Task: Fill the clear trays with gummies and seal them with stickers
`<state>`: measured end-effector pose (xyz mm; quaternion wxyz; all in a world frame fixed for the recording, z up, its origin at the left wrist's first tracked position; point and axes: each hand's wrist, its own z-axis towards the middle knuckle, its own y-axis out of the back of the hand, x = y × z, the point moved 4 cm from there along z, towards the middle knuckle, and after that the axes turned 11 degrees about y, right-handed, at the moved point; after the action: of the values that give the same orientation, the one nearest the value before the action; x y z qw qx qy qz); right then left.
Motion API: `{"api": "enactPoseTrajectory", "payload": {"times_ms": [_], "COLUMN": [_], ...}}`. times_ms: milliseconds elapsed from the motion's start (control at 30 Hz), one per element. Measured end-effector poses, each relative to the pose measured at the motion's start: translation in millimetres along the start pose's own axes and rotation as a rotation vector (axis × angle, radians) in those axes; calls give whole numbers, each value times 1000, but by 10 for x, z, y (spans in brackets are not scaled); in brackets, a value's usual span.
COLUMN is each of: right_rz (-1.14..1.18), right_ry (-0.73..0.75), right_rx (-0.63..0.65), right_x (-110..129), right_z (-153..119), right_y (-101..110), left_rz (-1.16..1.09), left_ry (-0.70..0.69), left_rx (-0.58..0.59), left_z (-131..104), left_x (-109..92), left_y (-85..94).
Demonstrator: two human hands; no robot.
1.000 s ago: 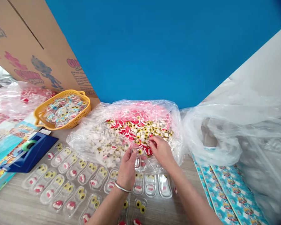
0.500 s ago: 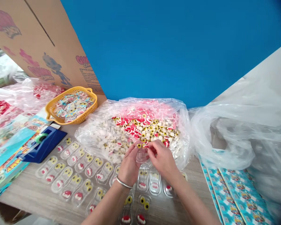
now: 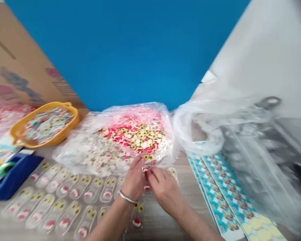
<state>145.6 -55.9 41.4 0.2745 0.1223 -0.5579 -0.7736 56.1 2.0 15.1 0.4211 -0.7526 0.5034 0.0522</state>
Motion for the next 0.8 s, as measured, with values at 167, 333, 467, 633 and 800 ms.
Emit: {"api": "enactPoseTrajectory", "payload": {"times_ms": [167, 333, 467, 633, 800], "right_rz": [50, 28, 19, 24, 58], "right_ry": [-185, -582, -760, -804, -895], "right_rx": [-100, -112, -30, -69, -136], "right_x": [-218, -1294, -2410, -3304, -3605], "right_z": [-192, -461, -481, -174, -60], "right_y": [247, 585, 523, 356, 282], "left_rz": [77, 150, 204, 185, 155], "left_ry": [51, 58, 142, 192, 268], "left_rx": [-8, -54, -69, -130, -182], "left_z": [18, 29, 43, 115, 173], "left_x": [126, 226, 333, 371, 334], "left_y": [-216, -321, -349, -319, -268]}}
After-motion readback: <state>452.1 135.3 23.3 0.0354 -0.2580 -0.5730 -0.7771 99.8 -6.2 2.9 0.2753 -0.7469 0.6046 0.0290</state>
